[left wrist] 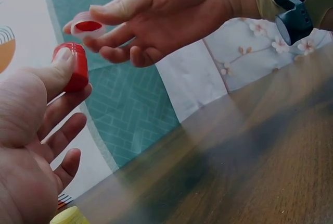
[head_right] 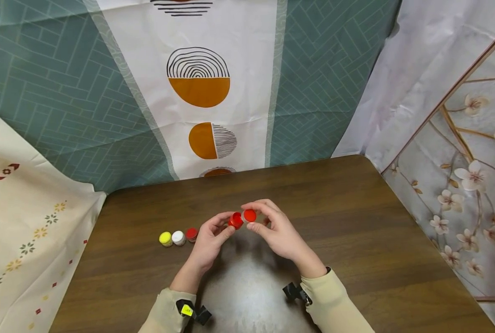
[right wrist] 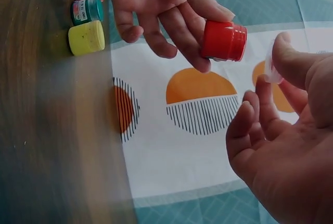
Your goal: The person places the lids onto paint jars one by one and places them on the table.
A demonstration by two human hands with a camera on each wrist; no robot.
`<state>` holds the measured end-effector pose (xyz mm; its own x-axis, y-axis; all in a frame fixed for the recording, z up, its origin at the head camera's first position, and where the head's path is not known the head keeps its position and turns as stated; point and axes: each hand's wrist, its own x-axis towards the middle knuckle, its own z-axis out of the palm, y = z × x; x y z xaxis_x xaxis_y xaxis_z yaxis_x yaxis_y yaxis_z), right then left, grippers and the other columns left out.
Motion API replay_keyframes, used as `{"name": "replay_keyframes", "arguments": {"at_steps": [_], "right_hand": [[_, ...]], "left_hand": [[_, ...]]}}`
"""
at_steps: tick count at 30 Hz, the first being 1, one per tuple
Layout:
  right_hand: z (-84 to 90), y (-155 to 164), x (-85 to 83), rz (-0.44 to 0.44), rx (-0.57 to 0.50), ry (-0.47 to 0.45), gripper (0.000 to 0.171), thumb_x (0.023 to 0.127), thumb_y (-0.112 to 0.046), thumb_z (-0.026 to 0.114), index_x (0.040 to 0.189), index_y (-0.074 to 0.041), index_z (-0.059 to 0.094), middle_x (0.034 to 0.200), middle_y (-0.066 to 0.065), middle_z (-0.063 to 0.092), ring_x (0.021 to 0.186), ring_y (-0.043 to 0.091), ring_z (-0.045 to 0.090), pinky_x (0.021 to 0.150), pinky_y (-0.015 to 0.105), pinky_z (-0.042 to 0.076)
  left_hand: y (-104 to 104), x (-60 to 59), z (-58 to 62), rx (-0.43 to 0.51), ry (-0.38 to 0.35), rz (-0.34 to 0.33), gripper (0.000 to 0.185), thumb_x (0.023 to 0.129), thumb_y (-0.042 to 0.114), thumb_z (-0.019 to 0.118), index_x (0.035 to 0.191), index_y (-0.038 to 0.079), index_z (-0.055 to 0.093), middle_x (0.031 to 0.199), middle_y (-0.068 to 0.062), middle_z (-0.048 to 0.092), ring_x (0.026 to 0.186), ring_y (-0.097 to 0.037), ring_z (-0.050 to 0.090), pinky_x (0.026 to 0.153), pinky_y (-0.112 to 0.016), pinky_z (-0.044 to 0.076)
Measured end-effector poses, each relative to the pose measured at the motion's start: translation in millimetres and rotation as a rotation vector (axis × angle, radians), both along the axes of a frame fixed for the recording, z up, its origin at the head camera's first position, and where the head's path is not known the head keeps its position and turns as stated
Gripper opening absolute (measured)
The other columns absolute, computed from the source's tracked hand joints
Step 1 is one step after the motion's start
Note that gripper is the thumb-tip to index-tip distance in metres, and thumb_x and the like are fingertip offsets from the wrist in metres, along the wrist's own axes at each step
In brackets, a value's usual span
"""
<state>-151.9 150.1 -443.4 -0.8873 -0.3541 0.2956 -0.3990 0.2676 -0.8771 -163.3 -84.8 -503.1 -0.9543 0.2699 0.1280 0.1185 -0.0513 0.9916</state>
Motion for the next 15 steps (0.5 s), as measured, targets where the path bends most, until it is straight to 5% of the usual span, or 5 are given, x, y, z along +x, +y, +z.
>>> {"name": "replay_keyframes", "arguments": {"at_steps": [7,15], "right_hand": [[3.1,-1.4,2.3,0.021,0.041,0.035,0.037,0.101,-0.004,0.072,0.136,-0.016,0.069,0.136,-0.003,0.063,0.100,0.022,0.060,0.082,0.034,0.052],[4.5,-3.5,3.5,-0.033,0.171,0.153,0.049,0.096,0.001,0.077,0.140,-0.017,0.065,0.137,-0.004,0.065,0.123,0.022,0.057,0.090,0.041,0.053]], "left_hand": [[0.7,0.3,-0.9,-0.012,0.005,-0.005,0.034,0.100,0.011,0.077,0.133,0.009,0.073,0.125,-0.007,0.074,0.107,-0.037,0.060,0.089,-0.036,0.048],[0.5,1.5,1.5,-0.004,0.008,0.000,0.035,0.097,0.007,0.080,0.130,0.007,0.070,0.121,-0.007,0.077,0.114,-0.040,0.059,0.093,-0.041,0.045]]}}
